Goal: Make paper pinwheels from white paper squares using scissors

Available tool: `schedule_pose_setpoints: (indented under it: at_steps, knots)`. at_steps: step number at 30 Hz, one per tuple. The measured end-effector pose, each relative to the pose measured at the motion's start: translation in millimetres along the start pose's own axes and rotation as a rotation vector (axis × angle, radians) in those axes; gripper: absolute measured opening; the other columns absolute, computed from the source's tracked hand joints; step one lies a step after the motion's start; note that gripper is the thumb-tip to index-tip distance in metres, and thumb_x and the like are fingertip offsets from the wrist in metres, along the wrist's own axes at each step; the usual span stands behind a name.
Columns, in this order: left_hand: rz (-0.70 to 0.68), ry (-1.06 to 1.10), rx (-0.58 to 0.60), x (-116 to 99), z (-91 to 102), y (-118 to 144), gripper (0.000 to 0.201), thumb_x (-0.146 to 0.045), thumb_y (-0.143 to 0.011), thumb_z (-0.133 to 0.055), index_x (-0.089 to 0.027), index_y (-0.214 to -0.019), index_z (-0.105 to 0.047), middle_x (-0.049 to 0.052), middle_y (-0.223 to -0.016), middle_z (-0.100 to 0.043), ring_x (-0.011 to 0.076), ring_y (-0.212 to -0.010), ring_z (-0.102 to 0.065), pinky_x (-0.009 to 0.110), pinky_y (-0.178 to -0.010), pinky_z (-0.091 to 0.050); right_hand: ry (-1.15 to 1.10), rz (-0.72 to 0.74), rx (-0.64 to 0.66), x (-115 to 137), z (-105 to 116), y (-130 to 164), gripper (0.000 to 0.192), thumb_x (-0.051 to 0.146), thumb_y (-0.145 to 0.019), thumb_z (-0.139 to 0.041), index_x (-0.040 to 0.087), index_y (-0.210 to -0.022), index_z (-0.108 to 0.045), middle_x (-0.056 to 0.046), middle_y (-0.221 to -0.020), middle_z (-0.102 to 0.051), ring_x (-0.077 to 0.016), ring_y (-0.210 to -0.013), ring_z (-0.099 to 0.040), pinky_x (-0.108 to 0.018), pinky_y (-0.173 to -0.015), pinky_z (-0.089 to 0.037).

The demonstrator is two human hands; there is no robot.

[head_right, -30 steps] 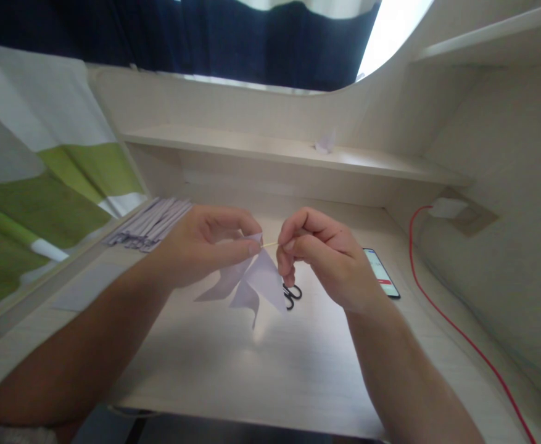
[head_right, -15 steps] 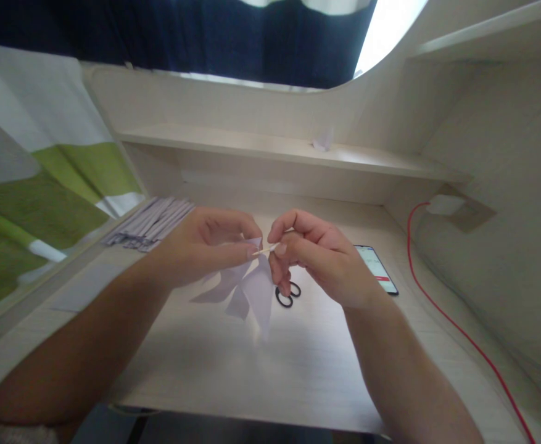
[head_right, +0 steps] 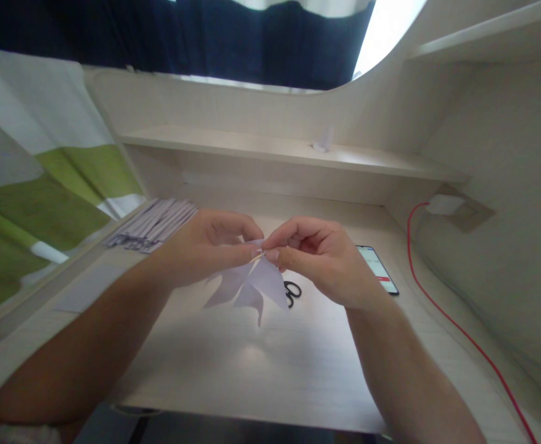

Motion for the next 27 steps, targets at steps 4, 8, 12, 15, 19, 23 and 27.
schedule_pose_setpoints:
  at_steps: [4,8,12,15,19,23,27]
  knots:
    - [-0.01,0.031,-0.018,0.9,3.3,-0.8,0.024,-0.038,-0.084,-0.081,-0.015,-0.084,-0.075,0.002,-0.074,-0.071,0.0114,-0.064,-0.064,0.02,-0.054,-0.046,-0.067,-0.033,0.019,-7.9,0.6,-4.2,0.011,0.026,-0.08,-0.088,0.022,-0.087,-0.08,-0.002,-0.08,-0.076,-0.015,-0.071,-0.069,-0.028,-0.066,-0.059]
    - [-0.02,0.048,-0.073,0.9,12.9,-3.7,0.019,-0.034,-0.085,-0.079,-0.016,-0.088,-0.075,0.002,-0.077,-0.073,0.011,-0.062,-0.064,0.02,-0.056,-0.048,-0.223,-0.097,-0.007,-19.6,2.5,-8.5,0.011,0.024,-0.076,-0.086,0.02,-0.083,-0.078,0.0,-0.073,-0.073,-0.0131,-0.065,-0.066,-0.026,-0.062,-0.056]
    - [-0.081,0.011,-0.135,-1.8,26.6,-8.3,0.023,-0.039,-0.088,-0.077,-0.016,-0.091,-0.078,0.003,-0.083,-0.076,0.0127,-0.07,-0.067,0.021,-0.062,-0.052,-0.333,-0.173,-0.062,-29.7,5.8,-11.2,0.01,0.022,-0.076,-0.084,0.021,-0.084,-0.077,0.001,-0.075,-0.073,-0.0122,-0.063,-0.066,-0.025,-0.062,-0.056]
    - [-0.048,0.026,-0.154,8.1,35.8,-13.6,0.034,-0.049,-0.09,-0.074,-0.016,-0.097,-0.077,0.004,-0.084,-0.075,0.0128,-0.072,-0.068,0.019,-0.06,-0.052,-0.387,-0.18,-0.102,-29.6,12.1,-12.9,0.01,0.022,-0.075,-0.082,0.021,-0.083,-0.076,0.001,-0.075,-0.074,-0.0119,-0.064,-0.067,-0.024,-0.062,-0.057]
    - [0.041,0.184,-0.074,32.3,37.2,-22.0,0.05,-0.061,-0.088,-0.07,-0.017,-0.113,-0.069,0.007,-0.089,-0.075,0.0181,-0.075,-0.073,0.022,-0.055,-0.057,-0.374,-0.119,-0.209,-22.1,31.5,-13.7,0.008,0.02,-0.076,-0.079,0.021,-0.083,-0.075,0.001,-0.078,-0.075,-0.0118,-0.068,-0.069,-0.023,-0.064,-0.057]
    - [0.087,0.277,-0.012,50.3,30.9,-26.9,0.046,-0.051,-0.081,-0.081,-0.019,-0.109,-0.063,0.005,-0.089,-0.074,0.019,-0.078,-0.074,0.025,-0.056,-0.06,-0.301,-0.06,-0.306,-16.2,49.2,-12.0,0.007,0.019,-0.079,-0.075,0.022,-0.085,-0.073,0.0,-0.079,-0.075,-0.0137,-0.068,-0.07,-0.026,-0.064,-0.058]
    - [0.063,0.328,0.013,52.8,20.3,-27.8,0.047,-0.037,-0.073,-0.09,-0.02,-0.104,-0.06,0.001,-0.086,-0.075,0.014,-0.068,-0.072,0.024,-0.058,-0.06,-0.311,0.0,-0.332,-12.2,53.1,-10.6,0.006,0.017,-0.083,-0.074,0.022,-0.086,-0.073,0.001,-0.082,-0.075,-0.0109,-0.07,-0.07,-0.022,-0.067,-0.058]
Point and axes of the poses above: each hand's wrist, its own y-axis away from the middle knuckle, its own z-axis out of the back of the hand, x = y × z, the point moved 10 cm from there along -y, towards the middle knuckle
